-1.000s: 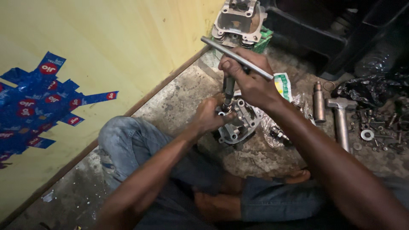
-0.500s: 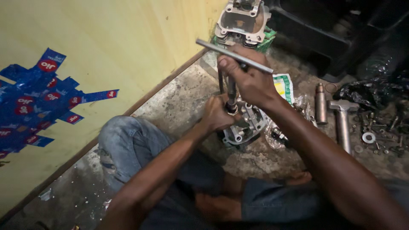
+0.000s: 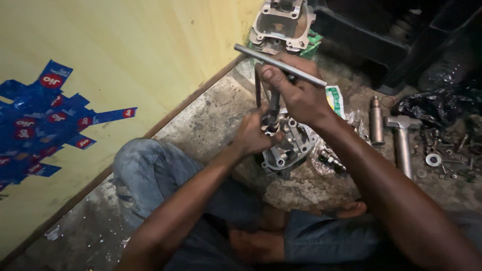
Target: The person uses a T-handle wrench to loosen and remove bolts from an engine cylinder head, handling small components by hand while sitting on the floor.
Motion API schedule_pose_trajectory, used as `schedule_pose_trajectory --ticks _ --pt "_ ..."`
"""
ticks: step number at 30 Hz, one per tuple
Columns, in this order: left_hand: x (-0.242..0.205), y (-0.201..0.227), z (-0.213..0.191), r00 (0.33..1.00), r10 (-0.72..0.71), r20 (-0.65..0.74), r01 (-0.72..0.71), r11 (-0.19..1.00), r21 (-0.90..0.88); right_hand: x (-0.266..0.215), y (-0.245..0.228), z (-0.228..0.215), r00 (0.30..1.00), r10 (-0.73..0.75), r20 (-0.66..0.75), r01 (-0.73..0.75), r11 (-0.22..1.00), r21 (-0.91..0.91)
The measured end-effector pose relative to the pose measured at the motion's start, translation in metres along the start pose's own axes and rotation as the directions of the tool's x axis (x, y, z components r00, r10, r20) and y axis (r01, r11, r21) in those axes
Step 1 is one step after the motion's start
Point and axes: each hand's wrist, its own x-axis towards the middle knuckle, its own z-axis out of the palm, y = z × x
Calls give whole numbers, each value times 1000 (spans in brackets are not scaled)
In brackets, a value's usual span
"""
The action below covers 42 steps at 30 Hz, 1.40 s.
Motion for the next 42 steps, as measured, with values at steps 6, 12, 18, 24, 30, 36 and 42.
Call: schedule_pose_trajectory --ticks 6,12,18,24,30,36,42 --pt "-8 6 4 996 5 -86 -7 1000 -30 3 -5 -1 999 -42 -3 42 999 -1" --pt "-10 2 6 995 -37 -94 33 998 -45 4 -3 -5 999 -42 -5 42 999 -12" --pt "-6 -8 12 995 -103 0 101 974 -201 8 3 -7 1000 4 -29 -4 999 32" --pt "-7 -9 12 989 70 -129 -77 996 -48 8 -9 -6 999 -51 -5 52 993 108" --pt "-12 -9 10 986 58 -155 -59 998 1 13 -12 -14 961 -231 152 222 972 74" --pt "-11 -14 16 965 106 -240 -114 993 -22 24 -6 -29 919 -300 254 313 950 -10" --pt "-13 -19 20 968 79 -238 -90 995 -34 18 -12 -35 927 -287 240 299 954 -16"
